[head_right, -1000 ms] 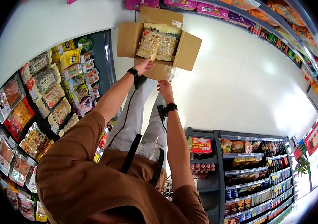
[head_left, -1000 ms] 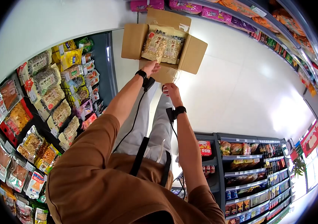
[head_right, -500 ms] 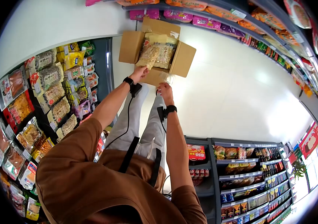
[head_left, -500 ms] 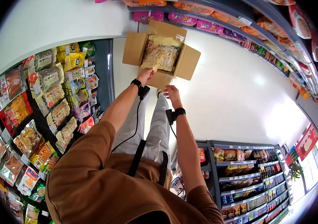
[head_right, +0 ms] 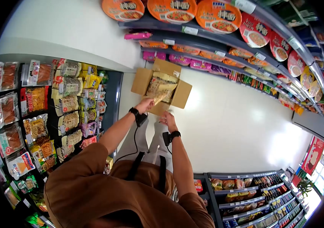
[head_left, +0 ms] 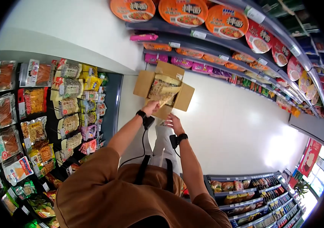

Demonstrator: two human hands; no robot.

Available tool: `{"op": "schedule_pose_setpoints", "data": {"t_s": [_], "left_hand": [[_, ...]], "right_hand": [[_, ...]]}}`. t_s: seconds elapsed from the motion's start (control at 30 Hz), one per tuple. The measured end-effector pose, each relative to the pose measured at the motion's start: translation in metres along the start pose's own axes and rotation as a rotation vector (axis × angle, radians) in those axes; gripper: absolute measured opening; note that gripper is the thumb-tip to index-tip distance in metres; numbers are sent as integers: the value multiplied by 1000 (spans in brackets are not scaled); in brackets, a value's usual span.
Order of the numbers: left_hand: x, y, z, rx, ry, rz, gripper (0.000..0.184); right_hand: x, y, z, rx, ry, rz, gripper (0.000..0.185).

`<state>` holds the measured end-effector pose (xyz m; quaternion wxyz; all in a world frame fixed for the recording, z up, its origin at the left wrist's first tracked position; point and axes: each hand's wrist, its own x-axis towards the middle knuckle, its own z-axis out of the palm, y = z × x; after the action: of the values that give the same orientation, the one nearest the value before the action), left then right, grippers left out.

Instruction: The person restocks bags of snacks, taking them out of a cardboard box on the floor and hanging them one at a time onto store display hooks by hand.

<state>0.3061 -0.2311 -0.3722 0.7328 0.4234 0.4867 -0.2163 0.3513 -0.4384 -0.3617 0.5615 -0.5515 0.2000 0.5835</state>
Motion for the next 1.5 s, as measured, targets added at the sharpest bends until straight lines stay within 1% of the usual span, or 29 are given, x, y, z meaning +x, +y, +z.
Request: {"op": "schedule_pose_setpoints", "data": {"t_s": [0.07,0.1,0.13,0.17,0.2,0.27,0.3,0.33,0.4,0.43,0.5,0.6,0.63,0.73,0.77,0.8,0.87,0.93,1.0,1.07,1.1,1.13,1.17,1.23,1.27,1.37,1.43,1.47,1.5], "left_hand": [[-26,-2,5,-62,-20,57,28],[-44,-2,7,-46,-36,120,27],[-65,0,9,-29,-51,183,27],[-83,-1,8,85,-61,231,28],[-107,4,9,145,-66,266,27],[-134,-2,14,234,36,349,27],[-149,-3,12,259,19,362,27],[-162,-4,9,284,3,375,27],[-186,-9,3,338,31,397,27],[-196,-13,-1,393,38,399,27],[-221,-17,-8,392,80,465,27],[-257,-24,-21,366,133,529,28],[-266,-31,-28,353,125,563,27],[-306,-49,-47,314,88,596,27],[-325,-53,-53,313,45,596,28],[-341,-58,-61,290,62,599,28],[-374,-73,-79,287,41,521,33],[-405,-93,-100,301,58,506,32],[-425,-119,-128,464,88,669,32],[-417,-159,-166,481,145,796,34],[-439,-164,-174,408,221,728,35],[-469,-163,-175,334,294,659,37],[-491,-164,-173,312,314,653,37],[-534,-171,-163,187,475,669,40],[-556,-177,-153,164,501,658,40],[-588,-202,-134,128,411,694,42],[-610,-214,-111,98,418,703,42],[-619,-218,-98,85,405,706,43],[-623,-222,-90,85,399,693,43]], "right_hand": [[-2,4,5,84,-101,48,53],[-13,-2,13,76,-109,28,53],[-27,-10,25,115,-110,30,59],[-41,-18,34,154,-112,32,65],[-54,-25,46,144,-129,14,65],[-76,-36,64,187,-87,-89,73],[-55,-22,52,256,-281,-58,71],[-70,-28,60,275,-278,-72,60],[-87,-32,75,222,-313,-45,47],[-93,-29,85,206,-333,-50,47],[-107,-21,105,215,-302,-57,36],[-122,-20,124,117,-313,-26,30],[-129,-15,131,106,-328,-59,27],[-147,-4,151,30,-433,-110,27],[-162,-4,157,36,-446,-73,37],[-181,-5,169,13,-455,-60,37],[-207,0,187,-70,-432,-202,40],[-227,2,197,-170,-434,-242,44],[-233,4,200,-249,-467,-284,42],[-281,-1,221,-308,-478,-357,40],[-272,4,216,-339,-515,-369,39],[-303,1,230,-321,-555,-393,35],[-316,3,231,-324,-591,-393,31],[-332,8,232,-326,-678,-384,23],[-326,14,228,-319,-744,-362,22],[-343,25,234,-332,-816,-318,27],[-372,27,244,-356,-893,-303,39],[-374,28,245,-373,-911,-295,39],[-378,28,244,-403,-956,-290,45]]}}
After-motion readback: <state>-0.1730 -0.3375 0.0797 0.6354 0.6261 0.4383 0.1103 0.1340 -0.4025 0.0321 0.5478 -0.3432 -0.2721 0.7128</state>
